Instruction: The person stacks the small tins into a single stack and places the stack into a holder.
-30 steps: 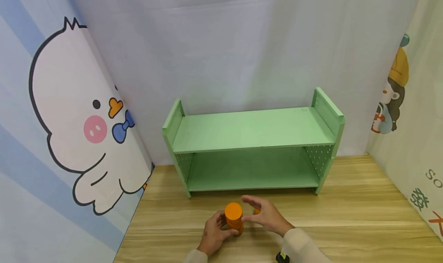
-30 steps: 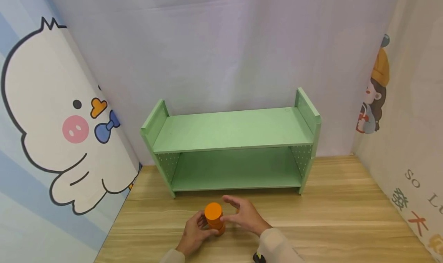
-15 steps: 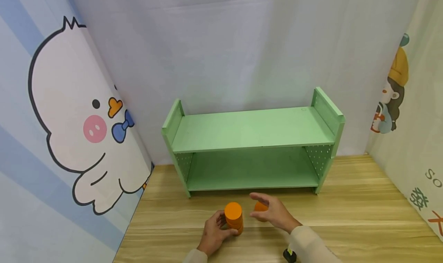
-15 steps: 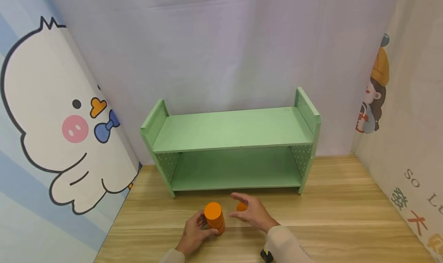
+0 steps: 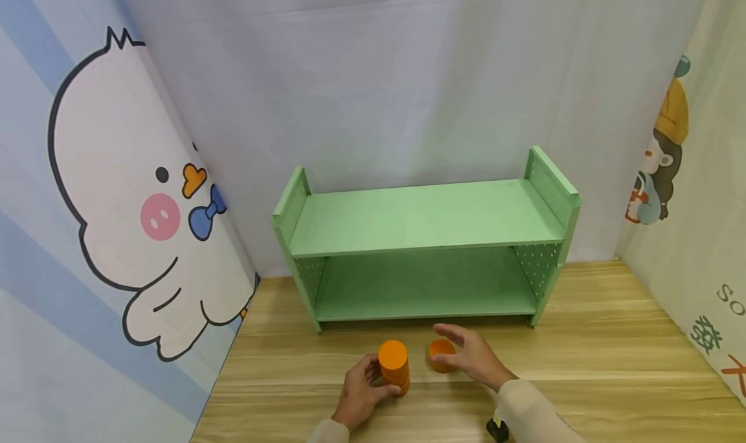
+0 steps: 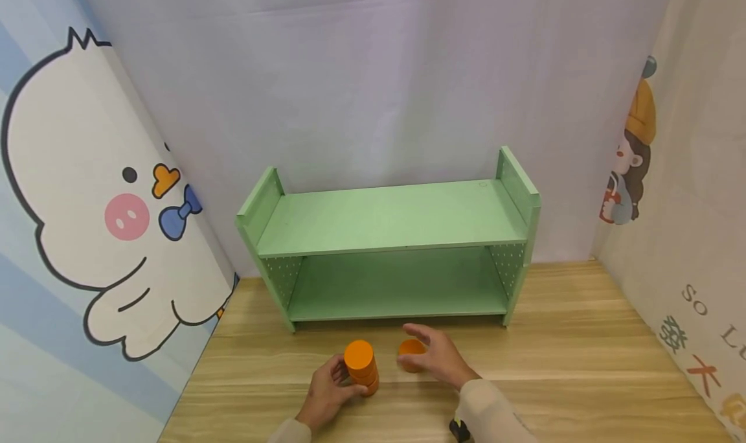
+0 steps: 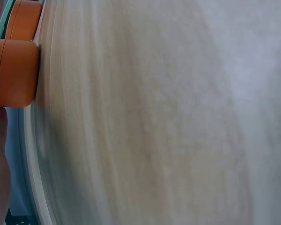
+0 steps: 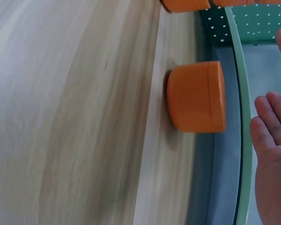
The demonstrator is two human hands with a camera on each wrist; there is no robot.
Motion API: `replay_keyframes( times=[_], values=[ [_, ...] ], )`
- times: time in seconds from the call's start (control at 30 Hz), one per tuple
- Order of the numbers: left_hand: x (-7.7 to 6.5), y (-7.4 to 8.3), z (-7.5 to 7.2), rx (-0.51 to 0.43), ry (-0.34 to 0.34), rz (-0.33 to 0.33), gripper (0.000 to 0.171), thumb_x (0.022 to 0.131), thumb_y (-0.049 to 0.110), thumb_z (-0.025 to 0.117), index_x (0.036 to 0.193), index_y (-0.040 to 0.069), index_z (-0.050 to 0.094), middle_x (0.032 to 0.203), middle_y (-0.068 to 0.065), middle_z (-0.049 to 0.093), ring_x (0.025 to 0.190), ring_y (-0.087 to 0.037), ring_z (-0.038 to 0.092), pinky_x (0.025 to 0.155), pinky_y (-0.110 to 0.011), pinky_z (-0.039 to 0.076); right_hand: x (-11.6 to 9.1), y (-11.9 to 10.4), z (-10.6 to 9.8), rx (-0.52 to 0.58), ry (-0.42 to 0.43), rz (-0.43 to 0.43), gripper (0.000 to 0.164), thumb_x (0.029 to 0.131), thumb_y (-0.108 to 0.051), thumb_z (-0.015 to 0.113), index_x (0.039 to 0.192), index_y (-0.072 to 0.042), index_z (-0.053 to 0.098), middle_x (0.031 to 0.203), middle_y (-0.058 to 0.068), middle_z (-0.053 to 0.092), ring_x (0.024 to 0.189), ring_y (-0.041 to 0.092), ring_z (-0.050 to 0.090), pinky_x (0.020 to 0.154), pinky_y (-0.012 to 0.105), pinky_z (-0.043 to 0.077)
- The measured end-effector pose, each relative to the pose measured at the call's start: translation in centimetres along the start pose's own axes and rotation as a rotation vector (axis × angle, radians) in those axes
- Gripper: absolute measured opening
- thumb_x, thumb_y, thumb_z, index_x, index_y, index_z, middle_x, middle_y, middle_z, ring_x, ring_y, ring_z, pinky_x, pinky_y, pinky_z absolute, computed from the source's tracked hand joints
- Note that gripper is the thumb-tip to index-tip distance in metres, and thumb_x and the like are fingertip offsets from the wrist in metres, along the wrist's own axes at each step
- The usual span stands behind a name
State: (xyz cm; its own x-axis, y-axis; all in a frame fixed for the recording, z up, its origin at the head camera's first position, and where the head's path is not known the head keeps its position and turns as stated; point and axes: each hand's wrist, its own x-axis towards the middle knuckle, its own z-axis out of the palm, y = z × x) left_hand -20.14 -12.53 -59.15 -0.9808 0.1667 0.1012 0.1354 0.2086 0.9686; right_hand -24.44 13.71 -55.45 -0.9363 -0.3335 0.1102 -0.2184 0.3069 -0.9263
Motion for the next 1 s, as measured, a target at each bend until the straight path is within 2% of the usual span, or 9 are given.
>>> replay_keyframes(
  times=[0.17, 0.4, 0.67, 1.0],
  values=[
    [0.1, -0.1, 0.0, 0.008, 0.004, -0.004, 0.057, 0.074, 0.011, 0.089, 0.122, 0.001, 0.061, 0.124, -0.014, 0.066, 0.116, -0.031, 0.063, 0.098, -0.036, 0.055, 0.0, 0.5, -0.4, -0.012, 0.012, 0.024, 0.065, 0.082, -0.017, 0.084, 0.136, 0.006, 0.056, 0.136, 0.023, 0.058, 0.13, 0.046, 0.049, 0.109, 0.056, 0.041],
    [-0.8, 3.5, -0.2, -0.007, 0.01, -0.01, 0.051, 0.075, 0.0, 0.086, 0.119, -0.004, 0.061, 0.121, -0.02, 0.066, 0.115, -0.037, 0.062, 0.097, -0.04, 0.055, -0.3, 0.7, -0.9, -0.026, 0.006, 0.002, 0.063, 0.083, -0.012, 0.082, 0.135, 0.01, 0.054, 0.136, 0.028, 0.056, 0.129, 0.048, 0.049, 0.108, 0.055, 0.042],
    [-0.9, 3.5, -0.2, -0.011, 0.009, -0.008, 0.051, 0.075, 0.001, 0.086, 0.119, -0.004, 0.061, 0.122, -0.02, 0.066, 0.115, -0.037, 0.062, 0.097, -0.04, 0.055, -0.5, 1.4, -1.0, -0.038, 0.009, -0.009, 0.061, 0.083, -0.009, 0.082, 0.133, 0.012, 0.054, 0.135, 0.03, 0.056, 0.128, 0.048, 0.049, 0.109, 0.055, 0.041],
    [-0.8, 3.5, -0.1, -0.006, 0.01, -0.022, 0.052, 0.075, 0.001, 0.086, 0.12, -0.004, 0.06, 0.122, -0.019, 0.065, 0.115, -0.037, 0.062, 0.098, -0.04, 0.055, -0.6, 2.5, -0.8, -0.07, 0.005, -0.013, 0.062, 0.083, -0.012, 0.083, 0.133, 0.011, 0.055, 0.134, 0.028, 0.057, 0.127, 0.047, 0.05, 0.108, 0.054, 0.041]
  ],
)
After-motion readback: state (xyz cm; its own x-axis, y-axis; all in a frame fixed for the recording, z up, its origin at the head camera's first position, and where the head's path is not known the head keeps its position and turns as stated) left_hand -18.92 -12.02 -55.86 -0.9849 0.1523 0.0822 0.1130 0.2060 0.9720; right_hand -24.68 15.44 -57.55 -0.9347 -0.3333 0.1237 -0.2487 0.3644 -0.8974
